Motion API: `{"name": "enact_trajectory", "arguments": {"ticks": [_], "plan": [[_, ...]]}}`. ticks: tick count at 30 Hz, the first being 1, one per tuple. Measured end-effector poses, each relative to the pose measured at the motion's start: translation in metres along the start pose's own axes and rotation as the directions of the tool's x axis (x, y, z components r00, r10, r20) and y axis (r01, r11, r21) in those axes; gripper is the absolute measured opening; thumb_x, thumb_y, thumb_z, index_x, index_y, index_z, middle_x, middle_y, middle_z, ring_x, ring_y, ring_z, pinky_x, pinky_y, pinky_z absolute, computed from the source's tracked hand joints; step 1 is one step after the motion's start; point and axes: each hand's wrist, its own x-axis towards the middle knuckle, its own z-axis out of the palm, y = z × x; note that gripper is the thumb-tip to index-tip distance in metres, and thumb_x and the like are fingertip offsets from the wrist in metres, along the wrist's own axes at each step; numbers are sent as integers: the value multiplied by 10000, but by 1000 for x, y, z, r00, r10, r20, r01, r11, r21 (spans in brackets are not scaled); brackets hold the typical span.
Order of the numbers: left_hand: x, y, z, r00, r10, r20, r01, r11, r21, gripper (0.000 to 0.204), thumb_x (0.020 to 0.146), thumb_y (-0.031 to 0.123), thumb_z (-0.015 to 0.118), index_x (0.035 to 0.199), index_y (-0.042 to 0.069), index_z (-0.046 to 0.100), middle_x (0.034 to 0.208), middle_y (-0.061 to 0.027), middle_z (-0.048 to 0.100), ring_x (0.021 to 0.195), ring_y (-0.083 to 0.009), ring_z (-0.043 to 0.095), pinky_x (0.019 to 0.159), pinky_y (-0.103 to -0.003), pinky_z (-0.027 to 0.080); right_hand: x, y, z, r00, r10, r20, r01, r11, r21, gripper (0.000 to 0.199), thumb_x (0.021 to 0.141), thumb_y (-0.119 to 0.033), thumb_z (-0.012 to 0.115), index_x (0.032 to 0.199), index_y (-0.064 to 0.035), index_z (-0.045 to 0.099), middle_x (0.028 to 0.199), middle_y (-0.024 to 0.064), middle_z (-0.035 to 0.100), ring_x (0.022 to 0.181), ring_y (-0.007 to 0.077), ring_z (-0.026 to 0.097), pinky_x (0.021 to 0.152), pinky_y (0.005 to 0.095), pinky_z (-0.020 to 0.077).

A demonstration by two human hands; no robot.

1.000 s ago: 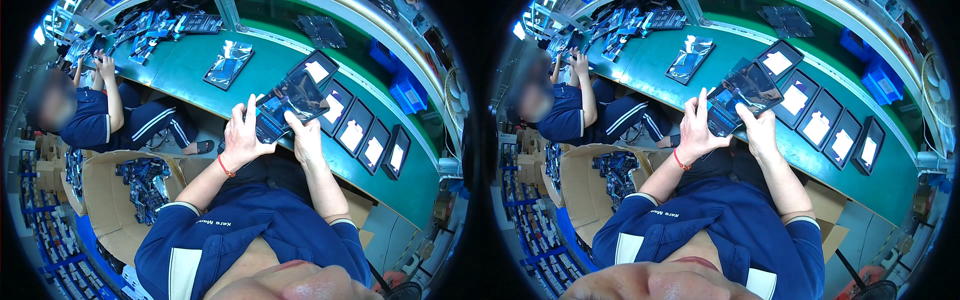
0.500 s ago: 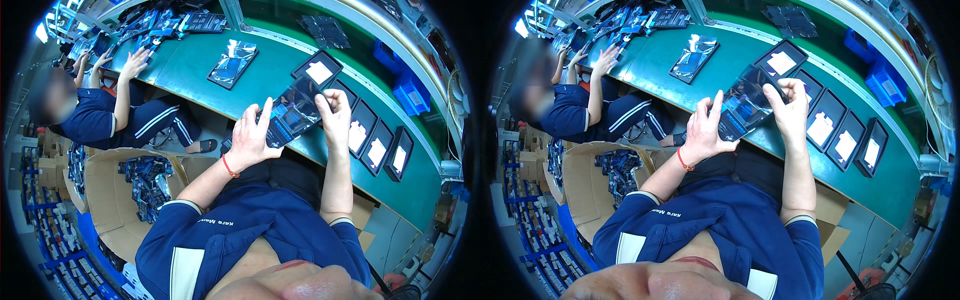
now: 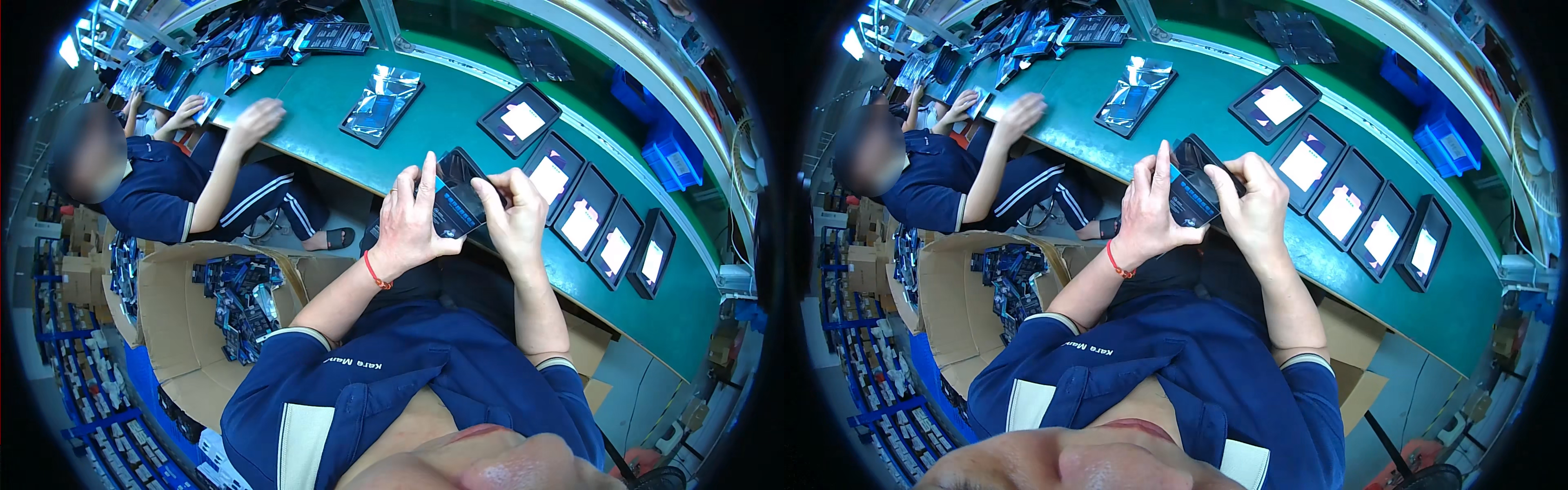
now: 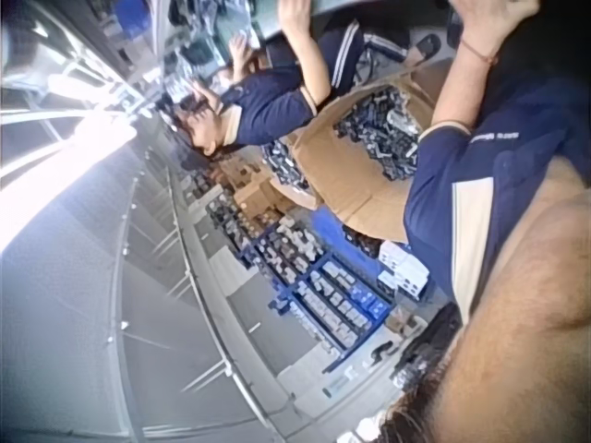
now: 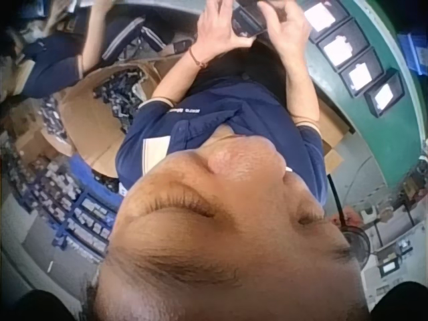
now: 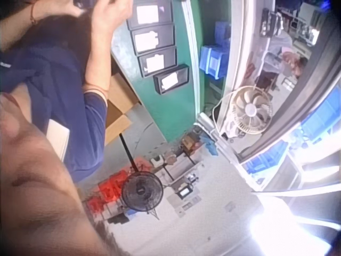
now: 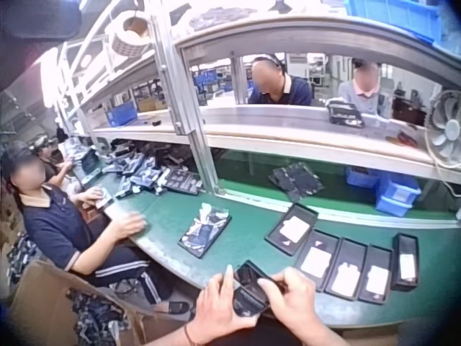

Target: Packing electronic components into individual anti-static bags, placing them into display boxes, adding accessories, and finally packing the boxes into a larger shipping carton.

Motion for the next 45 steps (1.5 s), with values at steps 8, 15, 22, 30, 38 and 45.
{"name": "enact_trajectory", "arguments": {"ticks": [8, 15, 22, 30, 38, 45], "plan": [[-1, -4, 4, 998, 63, 14, -62, 998, -31, 1222, 429, 339, 816, 1418, -69, 227, 1197, -253, 458, 1048, -384, 519, 861, -423, 466, -10, -8, 9, 980, -197, 32, 199, 950, -242, 192, 708, 39, 631, 724, -5, 445, 704, 152, 459, 682, 357, 492, 620, 435, 405], [8, 0, 0, 994, 98, -40, -100, 993, -59, 1204, 441, 304, 807, 1412, -88, 214, 1204, -255, 486, 1033, -392, 528, 875, -429, 460, -13, -2, 11, 956, -266, -128, 247, 958, -142, 171, 689, 34, 718, 822, 16, 612, 754, 115, 562, 731, 256, 554, 606, 349, 441], [16, -9, -5, 982, 186, -30, -188, 952, -242, 1199, 449, 299, 805, 1421, -72, 208, 1210, -259, 491, 1044, -398, 536, 885, -428, 459, -9, 0, -6, 877, -448, 176, 461, 887, -41, 276, 695, -146, 755, 904, 13, 668, 1027, 179, 578, 891, 297, 550, 760, 362, 474], [17, -9, -11, 992, 122, 22, -113, 962, -248, 1208, 457, 311, 831, 1431, -39, 209, 1223, -247, 493, 1086, -392, 526, 924, -431, 435, -16, 11, -8, 955, -198, 222, 128, 947, 294, 302, 836, -129, 626, 1118, -20, 634, 1231, 158, 515, 1009, 255, 539, 870, 326, 436], [16, -10, -9, 987, 161, 12, -157, 977, -145, 1230, 452, 317, 852, 1428, -47, 199, 1220, -248, 497, 1080, -391, 529, 909, -430, 435, -8, 10, -12, 966, -234, 108, 222, 969, 111, 258, 785, -44, 627, 1042, -24, 633, 1187, 183, 486, 1102, 300, 520, 936, 382, 417], [17, -6, -10, 952, 306, 8, -304, 948, -92, 1054, 448, 260, 767, 1384, 6, 353, 1213, -185, 510, 928, -337, 548, 796, -410, 450, 6, -3, -22, 908, -237, 344, 208, 971, 119, 365, 677, -36, 672, 1002, -21, 508, 1077, 145, 521, 979, 275, 572, 858, 357, 462]]}}
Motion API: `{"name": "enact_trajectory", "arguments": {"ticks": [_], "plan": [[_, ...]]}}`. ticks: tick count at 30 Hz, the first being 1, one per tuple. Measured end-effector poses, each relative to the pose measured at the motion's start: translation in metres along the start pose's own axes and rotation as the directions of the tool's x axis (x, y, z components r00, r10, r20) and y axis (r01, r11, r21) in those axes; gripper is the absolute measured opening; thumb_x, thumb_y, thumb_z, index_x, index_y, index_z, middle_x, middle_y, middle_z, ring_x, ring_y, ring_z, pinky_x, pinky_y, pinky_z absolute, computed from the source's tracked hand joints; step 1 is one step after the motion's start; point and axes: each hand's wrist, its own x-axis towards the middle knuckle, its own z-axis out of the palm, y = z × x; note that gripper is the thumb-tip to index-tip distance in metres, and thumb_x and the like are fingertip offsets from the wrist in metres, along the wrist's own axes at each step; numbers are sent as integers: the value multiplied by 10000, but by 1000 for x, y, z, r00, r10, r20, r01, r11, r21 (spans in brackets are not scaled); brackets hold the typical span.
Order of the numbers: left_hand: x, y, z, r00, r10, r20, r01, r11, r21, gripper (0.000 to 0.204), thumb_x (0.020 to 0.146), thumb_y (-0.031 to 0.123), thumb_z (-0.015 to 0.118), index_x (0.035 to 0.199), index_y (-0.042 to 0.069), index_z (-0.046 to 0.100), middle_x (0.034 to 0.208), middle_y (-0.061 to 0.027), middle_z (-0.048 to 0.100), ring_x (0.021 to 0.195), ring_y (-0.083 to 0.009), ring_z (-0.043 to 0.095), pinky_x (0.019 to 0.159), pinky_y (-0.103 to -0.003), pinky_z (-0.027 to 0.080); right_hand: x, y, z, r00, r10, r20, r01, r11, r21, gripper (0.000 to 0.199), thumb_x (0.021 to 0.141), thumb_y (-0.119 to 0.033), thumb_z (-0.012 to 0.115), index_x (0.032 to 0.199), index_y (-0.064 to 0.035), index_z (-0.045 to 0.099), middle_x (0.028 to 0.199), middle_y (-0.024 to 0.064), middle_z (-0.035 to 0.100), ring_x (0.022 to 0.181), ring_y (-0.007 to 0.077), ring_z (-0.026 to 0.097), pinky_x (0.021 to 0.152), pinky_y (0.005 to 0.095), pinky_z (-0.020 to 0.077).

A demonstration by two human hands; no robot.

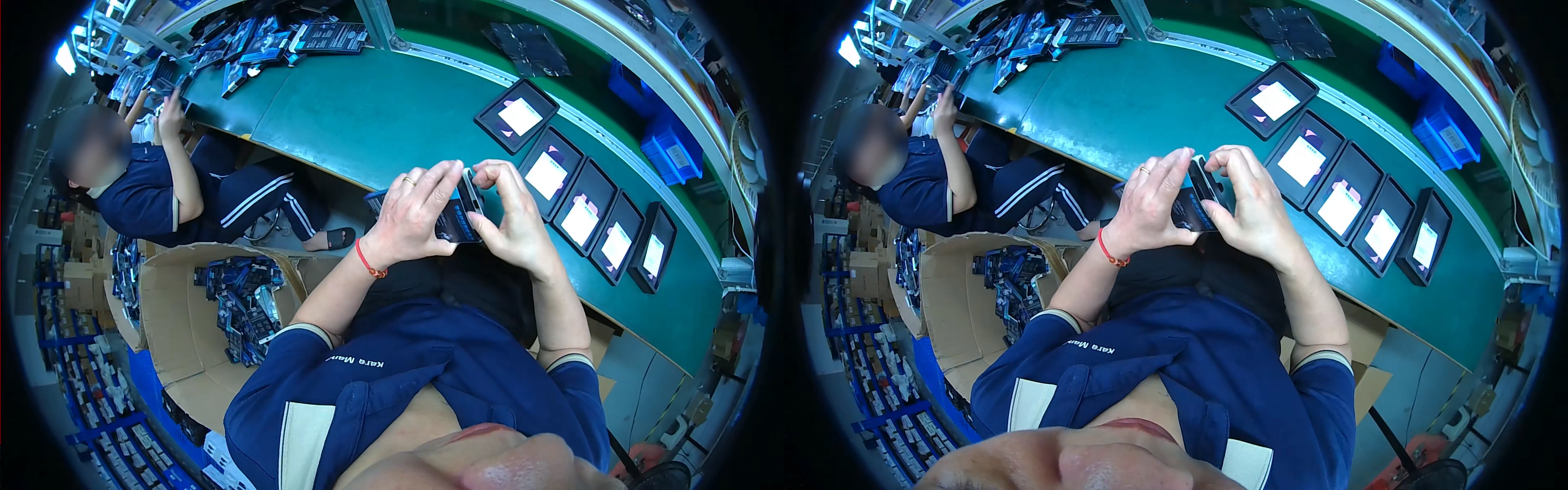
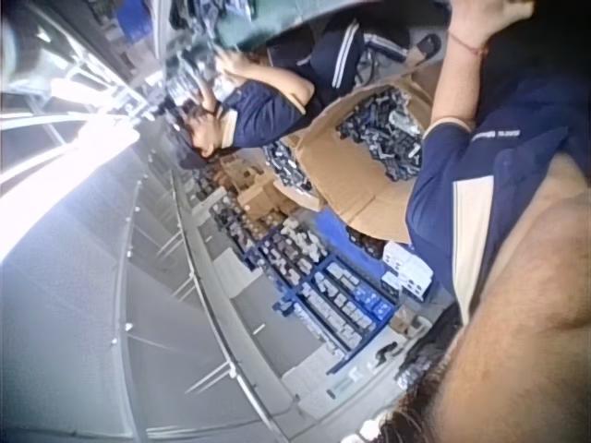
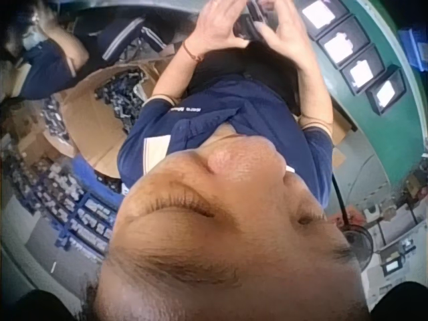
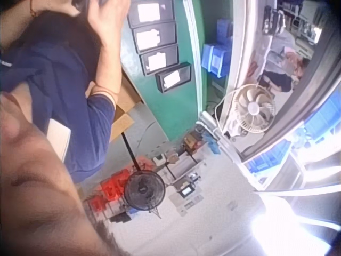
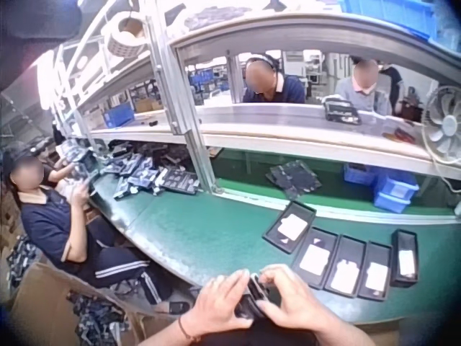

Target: Packing electronic components into individual anti-static bags, placing them into display boxes, adding accessories, and finally packing the boxes into a larger shipping carton.

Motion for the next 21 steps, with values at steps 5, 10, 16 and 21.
{"name": "enact_trajectory", "arguments": {"ticks": [5, 10, 16, 21], "plan": [[5, 0, -5, 993, 82, 80, -89, 992, 93, 978, 442, 232, 742, 1350, 53, 425, 1167, -139, 526, 872, -295, 538, 750, -388, 431, 2, 2, -1, 981, 192, 6, -191, 978, -82, 454, 639, -26, 693, 1038, -14, 477, 1004, 113, 513, 711, 214, 574, 643, 348, 489], [3, 5, 1, 998, -4, 60, -2, 996, 92, 1001, 435, 235, 746, 1360, 46, 410, 1138, -151, 529, 867, -300, 539, 739, -394, 436, 0, 0, 6, 961, 224, -164, -248, 958, -144, 467, 631, 18, 658, 1062, -21, 482, 1001, 121, 519, 656, 207, 562, 580, 318, 486], [5, 8, 6, 1000, -23, -12, 24, 997, 70, 1033, 443, 240, 743, 1382, 26, 370, 1146, -168, 520, 863, -305, 543, 732, -396, 443, -7, 7, 16, 945, -102, -312, 5, 955, -297, 327, 661, 53, 631, 973, -7, 552, 1067, 152, 573, 735, 211, 630, 580, 302, 510], [6, 9, 6, 999, -32, -37, 35, 995, 90, 1029, 452, 241, 740, 1385, 21, 366, 1165, -177, 515, 864, -308, 544, 730, -396, 441, -10, 9, 12, 941, 159, -300, -150, 987, 52, 184, 736, 14, 659, 915, 6, 613, 956, 128, 646, 732, 161, 643, 578, 270, 515]]}}
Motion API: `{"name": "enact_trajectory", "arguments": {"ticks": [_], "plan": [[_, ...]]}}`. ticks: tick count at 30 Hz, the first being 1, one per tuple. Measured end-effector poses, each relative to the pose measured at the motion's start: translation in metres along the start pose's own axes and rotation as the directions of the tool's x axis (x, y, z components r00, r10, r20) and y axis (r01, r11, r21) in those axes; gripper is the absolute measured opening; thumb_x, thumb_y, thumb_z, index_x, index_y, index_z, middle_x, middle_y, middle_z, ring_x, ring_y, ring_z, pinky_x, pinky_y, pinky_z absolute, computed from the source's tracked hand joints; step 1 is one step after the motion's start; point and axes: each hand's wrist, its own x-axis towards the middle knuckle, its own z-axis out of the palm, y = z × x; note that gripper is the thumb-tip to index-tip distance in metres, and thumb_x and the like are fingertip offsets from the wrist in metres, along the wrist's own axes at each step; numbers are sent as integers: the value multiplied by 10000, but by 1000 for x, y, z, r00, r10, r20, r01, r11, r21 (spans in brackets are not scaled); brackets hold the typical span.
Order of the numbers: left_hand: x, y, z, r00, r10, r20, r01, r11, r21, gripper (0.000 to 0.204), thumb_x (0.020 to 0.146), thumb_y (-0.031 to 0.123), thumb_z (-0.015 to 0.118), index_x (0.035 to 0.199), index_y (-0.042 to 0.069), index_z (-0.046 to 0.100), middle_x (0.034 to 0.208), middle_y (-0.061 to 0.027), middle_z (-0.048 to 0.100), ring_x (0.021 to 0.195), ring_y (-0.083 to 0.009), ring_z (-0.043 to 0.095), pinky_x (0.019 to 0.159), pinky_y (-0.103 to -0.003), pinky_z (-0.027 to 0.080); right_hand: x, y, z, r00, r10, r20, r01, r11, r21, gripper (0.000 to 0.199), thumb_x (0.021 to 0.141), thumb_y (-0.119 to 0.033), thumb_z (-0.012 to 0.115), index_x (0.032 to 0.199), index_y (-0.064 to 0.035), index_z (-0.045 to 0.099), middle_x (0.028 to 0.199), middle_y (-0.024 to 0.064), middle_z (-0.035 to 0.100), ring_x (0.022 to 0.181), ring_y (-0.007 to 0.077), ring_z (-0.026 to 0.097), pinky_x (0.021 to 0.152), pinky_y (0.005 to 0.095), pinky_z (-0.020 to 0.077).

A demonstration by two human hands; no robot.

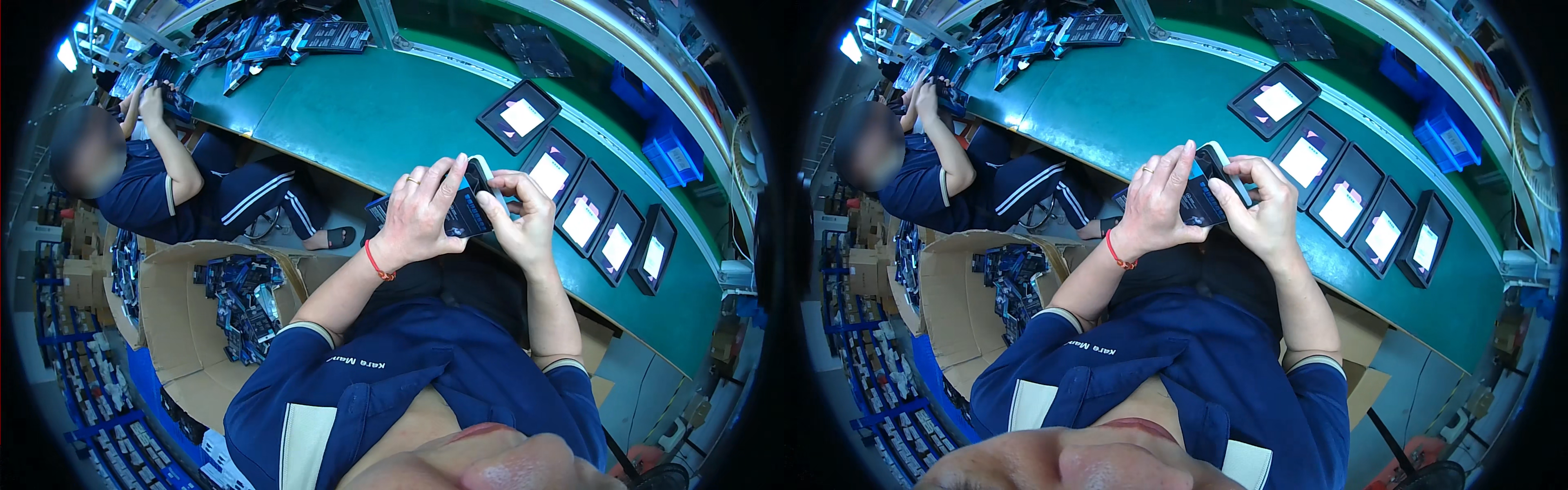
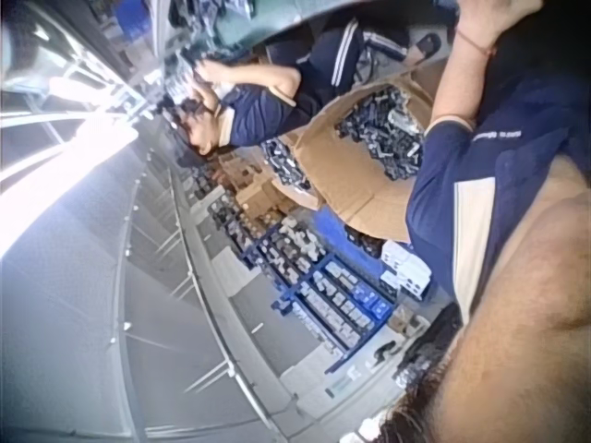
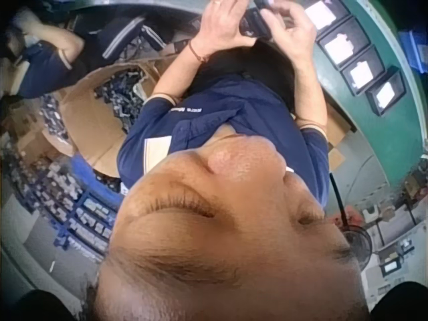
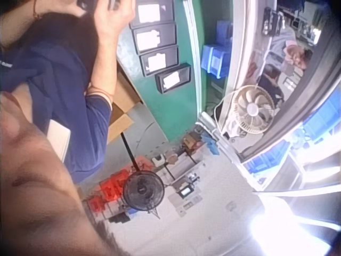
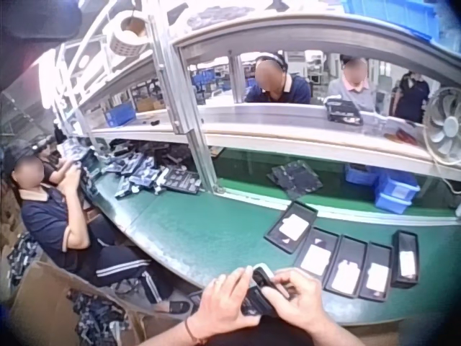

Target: Packing electronic components into individual anti-static bags, placing them into display boxes, adding accessories, and finally packing the boxes into a larger shipping carton.

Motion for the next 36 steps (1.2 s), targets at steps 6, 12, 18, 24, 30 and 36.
{"name": "enact_trajectory", "arguments": {"ticks": [6, 12, 18, 24, 30, 36], "plan": [[-4, 1, 5, 1000, 23, -21, -23, 1000, 2, 1013, 458, 238, 741, 1382, 41, 376, 1166, -171, 517, 862, -305, 545, 726, -390, 435, -1, -5, 7, 982, -183, -47, 165, 951, -262, 179, 717, 25, 671, 844, 3, 547, 796, 135, 568, 717, 292, 596, 628, 326, 486], [-8, 0, 8, 1000, 17, 13, -16, 1000, -19, 1015, 463, 241, 740, 1382, 27, 368, 1181, -180, 513, 876, -319, 547, 750, -397, 447, 1, -13, 2, 998, -35, 57, 48, 971, -236, 175, 712, 37, 676, 853, 10, 577, 835, 131, 573, 730, 259, 593, 620, 315, 479], [-6, 0, 6, 997, -78, 11, 79, 985, -154, 1110, 440, 276, 762, 1404, -21, 298, 1189, -208, 509, 957, -349, 550, 828, -417, 463, -5, 0, 4, 978, -197, 75, 201, 978, -59, 127, 733, 7, 687, 859, 3, 673, 1035, 142, 615, 914, 256, 583, 764, 322, 471], [-12, -5, 5, 993, -114, 26, 117, 968, -223, 1081, 450, 270, 770, 1398, 16, 316, 1200, -209, 498, 1041, -368, 536, 879, -426, 455, -4, 3, -6, 939, -209, 273, 232, 971, -52, 193, 799, -82, 651, 980, -44, 707, 1247, 186, 544, 1120, 324, 489, 951, 403, 399], [-13, -6, 7, 990, -137, -23, 127, 957, -260, 989, 449, 264, 795, 1318, 34, 382, 1197, -204, 492, 1056, -378, 531, 898, -433, 449, -14, 13, -3, 920, -175, 351, 164, 985, 62, 400, 859, -101, 575, 1258, -75, 573, 1367, 182, 416, 1195, 293, 431, 1011, 402, 348], [-3, -6, 7, 990, -116, -79, 91, 958, -273, 975, 448, 266, 819, 1293, 45, 385, 1189, -191, 494, 1058, -370, 529, 890, -434, 453, -33, 14, 18, 962, 162, 218, -272, 595, 756, 598, 918, -121, 524, 1435, 17, 257, 1416, 124, 361, 1285, 221, 370, 1063, 358, 306]]}}
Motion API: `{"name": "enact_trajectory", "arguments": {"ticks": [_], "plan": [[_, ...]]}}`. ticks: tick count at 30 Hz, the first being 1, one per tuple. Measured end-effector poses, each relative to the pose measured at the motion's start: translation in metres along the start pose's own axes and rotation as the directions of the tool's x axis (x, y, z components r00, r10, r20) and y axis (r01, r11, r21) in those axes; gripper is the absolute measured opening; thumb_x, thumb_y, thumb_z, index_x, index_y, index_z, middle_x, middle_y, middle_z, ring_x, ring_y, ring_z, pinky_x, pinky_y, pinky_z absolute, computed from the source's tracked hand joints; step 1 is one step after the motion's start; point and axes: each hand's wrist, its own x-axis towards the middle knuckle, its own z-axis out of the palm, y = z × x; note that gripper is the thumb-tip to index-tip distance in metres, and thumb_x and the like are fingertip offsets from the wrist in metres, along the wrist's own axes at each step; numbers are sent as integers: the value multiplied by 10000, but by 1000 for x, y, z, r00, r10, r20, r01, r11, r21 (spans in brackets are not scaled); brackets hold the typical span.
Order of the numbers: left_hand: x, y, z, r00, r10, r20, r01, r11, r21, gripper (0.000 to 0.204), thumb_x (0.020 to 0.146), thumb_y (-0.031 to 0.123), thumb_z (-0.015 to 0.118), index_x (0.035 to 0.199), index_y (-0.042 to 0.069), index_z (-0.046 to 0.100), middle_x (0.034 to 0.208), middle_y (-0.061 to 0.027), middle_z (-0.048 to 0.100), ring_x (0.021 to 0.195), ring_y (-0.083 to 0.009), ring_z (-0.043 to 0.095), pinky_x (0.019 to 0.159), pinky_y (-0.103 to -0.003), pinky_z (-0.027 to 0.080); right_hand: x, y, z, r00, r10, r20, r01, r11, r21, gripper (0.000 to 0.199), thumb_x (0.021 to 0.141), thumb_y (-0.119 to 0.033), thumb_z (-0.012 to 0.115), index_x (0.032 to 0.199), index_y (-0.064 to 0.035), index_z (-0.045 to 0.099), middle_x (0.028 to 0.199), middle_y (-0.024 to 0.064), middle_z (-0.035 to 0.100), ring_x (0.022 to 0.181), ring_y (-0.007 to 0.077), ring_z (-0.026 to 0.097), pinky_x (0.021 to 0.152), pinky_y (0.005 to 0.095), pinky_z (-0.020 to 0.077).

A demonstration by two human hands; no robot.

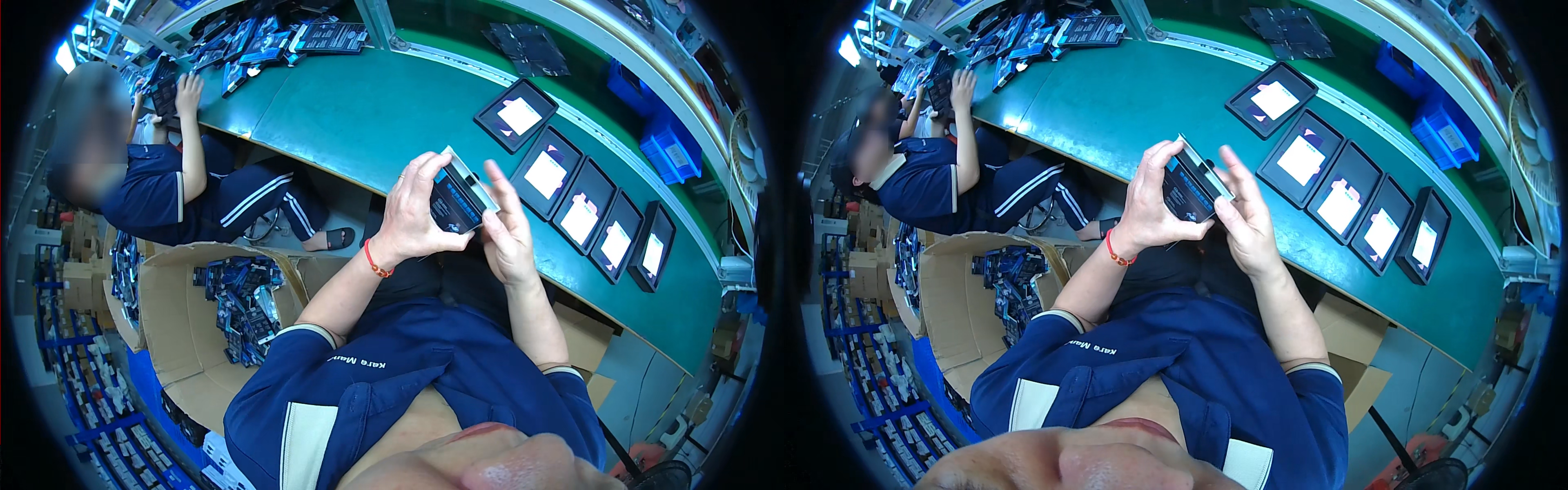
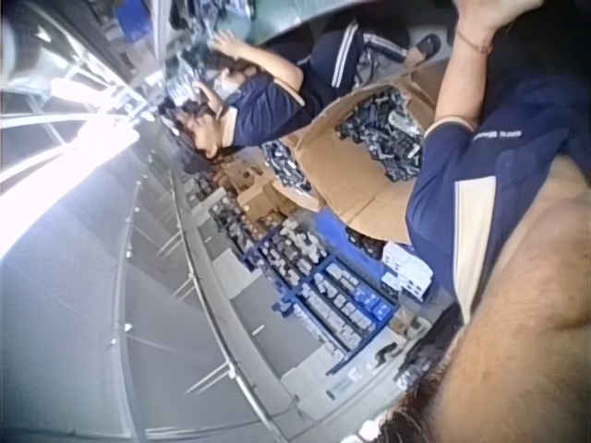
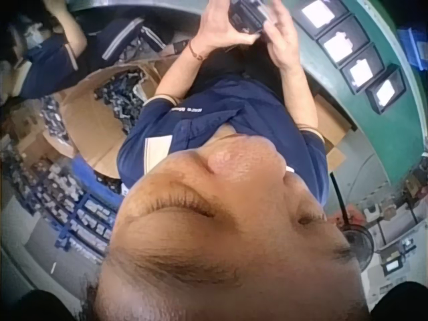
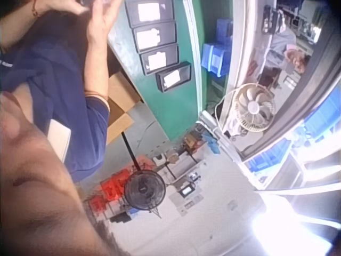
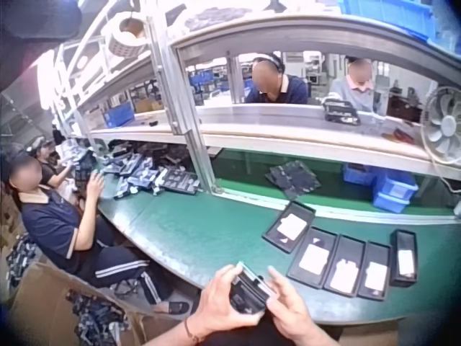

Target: Packing electronic components into individual anti-static bags, placing them into display boxes, adding accessories, and finally packing the boxes into a larger shipping carton.

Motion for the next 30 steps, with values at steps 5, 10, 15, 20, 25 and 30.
{"name": "enact_trajectory", "arguments": {"ticks": [5, 10, 15, 20, 25, 30], "plan": [[-4, -5, 1, 997, 81, 6, -81, 988, 135, 951, 438, 275, 807, 1274, 68, 404, 1193, -190, 484, 1013, -366, 546, 848, -429, 465, 1, -7, 11, 979, 183, -94, -148, 943, 298, 464, 927, -54, 488, 1377, 11, 398, 1311, 126, 490, 1194, 189, 476, 1024, 308, 352], [-7, -8, 5, 998, 36, 46, -40, 995, 95, 913, 453, 282, 798, 1249, 68, 404, 1175, -192, 486, 975, -376, 554, 821, -438, 474, 2, -10, 4, 962, -247, 115, 256, 676, -690, 375, 912, -72, 546, 1281, -6, 530, 1093, 164, 629, 956, 205, 618, 833, 303, 484], [-13, -7, 6, 997, 51, 56, -53, 998, 28, 1047, 444, 277, 802, 1353, 54, 334, 1194, -199, 491, 939, -365, 556, 785, -433, 471, 4, -2, -16, 995, -97, 22, 92, 821, -563, 318, 855, -57, 652, 1160, 20, 602, 1031, 125, 653, 872, 140, 625, 768, 265, 500], [-12, -2, 6, 964, 185, 190, -220, 958, 186, 1094, 439, 293, 807, 1381, 44, 311, 1262, -174, 483, 930, -321, 547, 761, -419, 432, 9, -2, -3, 992, -13, -128, -24, 960, -280, 189, 825, 19, 668, 1010, 33, 630, 872, 25, 603, 811, 79, 597, 725, 213, 491], [-10, 7, 3, 968, 163, 190, -219, 920, 325, 1127, 463, 332, 811, 1402, 7, 278, 1269, -194, 489, 1013, -333, 534, 844, -425, 413, 8, 0, -9, 989, -103, -107, 62, 942, -330, 190, 830, 15, 664, 1019, 32, 649, 889, 31, 618, 816, 77, 600, 735, 206, 487], [-13, 10, 2, 995, 0, 98, -35, 932, 360, 983, 460, 428, 821, 1259, 6, 435, 1065, -147, 542, 948, -301, 539, 809, -407, 398, 13, -1, -10, 972, -58, -226, 15, 982, -191, 142, 851, -5, 651, 978, 56, 671, 826, 41, 635, 762, 74, 587, 694, 204, 471]]}}
